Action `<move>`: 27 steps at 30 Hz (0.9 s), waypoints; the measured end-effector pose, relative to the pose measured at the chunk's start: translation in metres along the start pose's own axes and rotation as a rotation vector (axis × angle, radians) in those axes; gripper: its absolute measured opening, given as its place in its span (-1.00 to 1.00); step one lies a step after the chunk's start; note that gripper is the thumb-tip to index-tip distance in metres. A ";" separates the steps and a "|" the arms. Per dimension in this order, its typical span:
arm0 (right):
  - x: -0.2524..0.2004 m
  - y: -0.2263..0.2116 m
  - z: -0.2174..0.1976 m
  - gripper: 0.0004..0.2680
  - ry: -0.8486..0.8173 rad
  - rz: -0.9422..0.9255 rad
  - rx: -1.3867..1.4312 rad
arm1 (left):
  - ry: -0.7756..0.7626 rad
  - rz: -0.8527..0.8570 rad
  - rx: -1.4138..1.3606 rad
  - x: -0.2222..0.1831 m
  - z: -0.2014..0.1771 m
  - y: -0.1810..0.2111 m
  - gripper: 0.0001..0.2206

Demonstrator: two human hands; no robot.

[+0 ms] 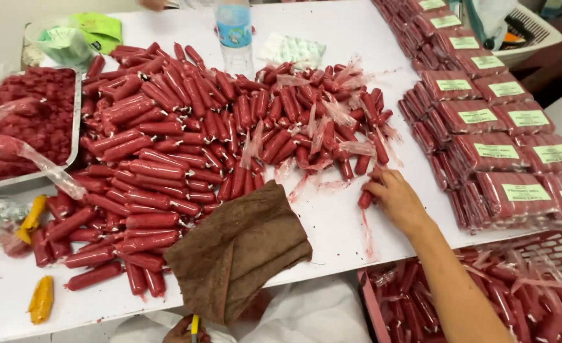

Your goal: Using scissors to separate strings of small red packaged food items and sorting them into different baskets on a production line.

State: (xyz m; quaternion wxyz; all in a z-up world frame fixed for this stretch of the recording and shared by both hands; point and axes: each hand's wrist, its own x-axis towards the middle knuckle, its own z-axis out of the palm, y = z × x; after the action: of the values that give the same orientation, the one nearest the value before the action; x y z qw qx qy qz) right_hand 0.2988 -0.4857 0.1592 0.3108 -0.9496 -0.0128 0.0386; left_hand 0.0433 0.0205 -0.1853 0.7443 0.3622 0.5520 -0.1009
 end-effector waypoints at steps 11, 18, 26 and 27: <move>-0.030 0.070 0.018 -0.65 0.323 0.313 0.570 | -0.199 0.115 0.613 -0.085 0.012 0.030 -0.86; 0.014 0.040 0.033 -0.64 0.134 0.385 -0.186 | -0.200 0.111 0.612 -0.069 0.000 0.026 -0.80; -0.053 0.050 0.011 -0.73 0.418 0.026 1.361 | -0.235 0.096 0.647 -0.051 -0.006 0.025 -0.81; -0.044 0.056 0.006 -0.73 0.417 0.031 1.359 | -0.234 0.091 0.647 -0.048 -0.013 0.021 -0.81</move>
State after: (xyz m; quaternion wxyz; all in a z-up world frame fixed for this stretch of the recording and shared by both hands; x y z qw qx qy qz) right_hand 0.2541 -0.5298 0.1238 0.8298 -0.5331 0.0873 -0.1403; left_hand 0.0277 0.0322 -0.1346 0.6528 0.5896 0.3857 -0.2784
